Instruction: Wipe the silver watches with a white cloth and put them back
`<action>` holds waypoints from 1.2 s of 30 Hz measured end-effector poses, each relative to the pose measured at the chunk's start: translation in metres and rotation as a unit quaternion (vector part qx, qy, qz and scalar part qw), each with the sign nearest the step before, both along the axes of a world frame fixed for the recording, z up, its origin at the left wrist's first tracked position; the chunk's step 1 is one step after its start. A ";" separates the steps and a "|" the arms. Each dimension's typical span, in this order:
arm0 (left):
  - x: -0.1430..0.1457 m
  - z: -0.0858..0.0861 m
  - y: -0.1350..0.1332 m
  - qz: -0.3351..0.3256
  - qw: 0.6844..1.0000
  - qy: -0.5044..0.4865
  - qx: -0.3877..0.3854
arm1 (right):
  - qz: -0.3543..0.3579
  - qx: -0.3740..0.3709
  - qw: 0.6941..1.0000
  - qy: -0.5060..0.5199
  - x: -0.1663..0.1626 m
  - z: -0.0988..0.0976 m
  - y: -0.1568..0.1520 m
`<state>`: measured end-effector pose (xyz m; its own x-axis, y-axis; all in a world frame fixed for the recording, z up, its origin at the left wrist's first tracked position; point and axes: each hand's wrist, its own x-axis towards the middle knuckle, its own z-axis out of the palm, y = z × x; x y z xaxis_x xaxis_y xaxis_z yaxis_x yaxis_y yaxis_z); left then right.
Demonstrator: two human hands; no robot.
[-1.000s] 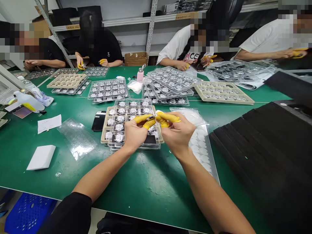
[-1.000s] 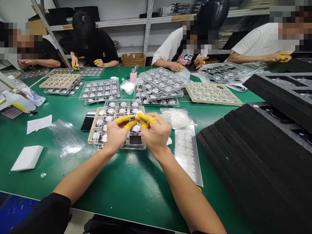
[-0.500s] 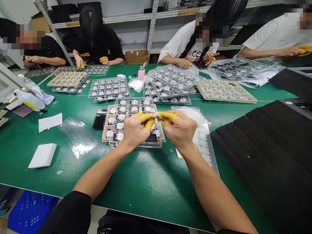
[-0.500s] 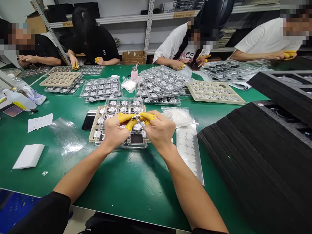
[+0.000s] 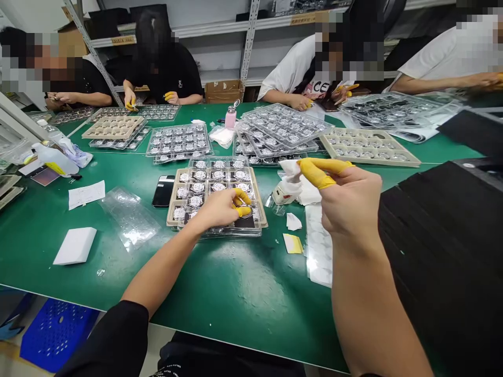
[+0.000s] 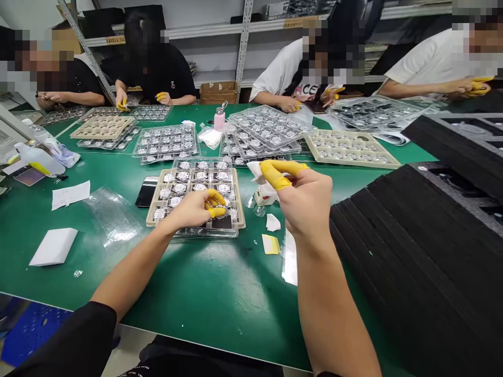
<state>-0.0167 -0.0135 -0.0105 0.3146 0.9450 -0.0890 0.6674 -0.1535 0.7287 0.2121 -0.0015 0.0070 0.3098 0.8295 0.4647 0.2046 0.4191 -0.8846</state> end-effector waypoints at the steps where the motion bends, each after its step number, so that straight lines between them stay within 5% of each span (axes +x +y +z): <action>1: 0.003 -0.001 -0.001 0.003 1.000 0.014 -0.003 | 0.017 -0.004 1.000 0.018 -0.001 0.002 -0.002; 7: 0.011 -0.006 -0.009 -0.041 0.994 0.087 0.048 | 0.061 -0.012 0.998 0.023 0.000 0.006 -0.003; 16: 0.018 -0.009 -0.022 0.089 0.983 0.147 0.068 | 0.065 -0.009 0.997 0.030 0.003 0.010 -0.002; 26: 0.001 -0.013 -0.037 0.048 0.972 0.224 0.047 | 0.120 -0.042 0.991 0.050 0.002 0.015 -0.007; 30: -0.010 -0.013 -0.039 0.002 0.976 0.195 0.099 | 0.127 -0.070 0.989 0.020 0.004 0.014 -0.007; 33: -0.024 -0.006 -0.036 0.015 0.952 0.274 0.137 | 0.116 -0.095 0.989 -0.012 0.007 0.014 -0.006; 36: -0.034 0.005 -0.028 -0.062 0.911 0.391 0.116 | 0.102 -0.133 0.983 -0.070 0.010 0.012 -0.004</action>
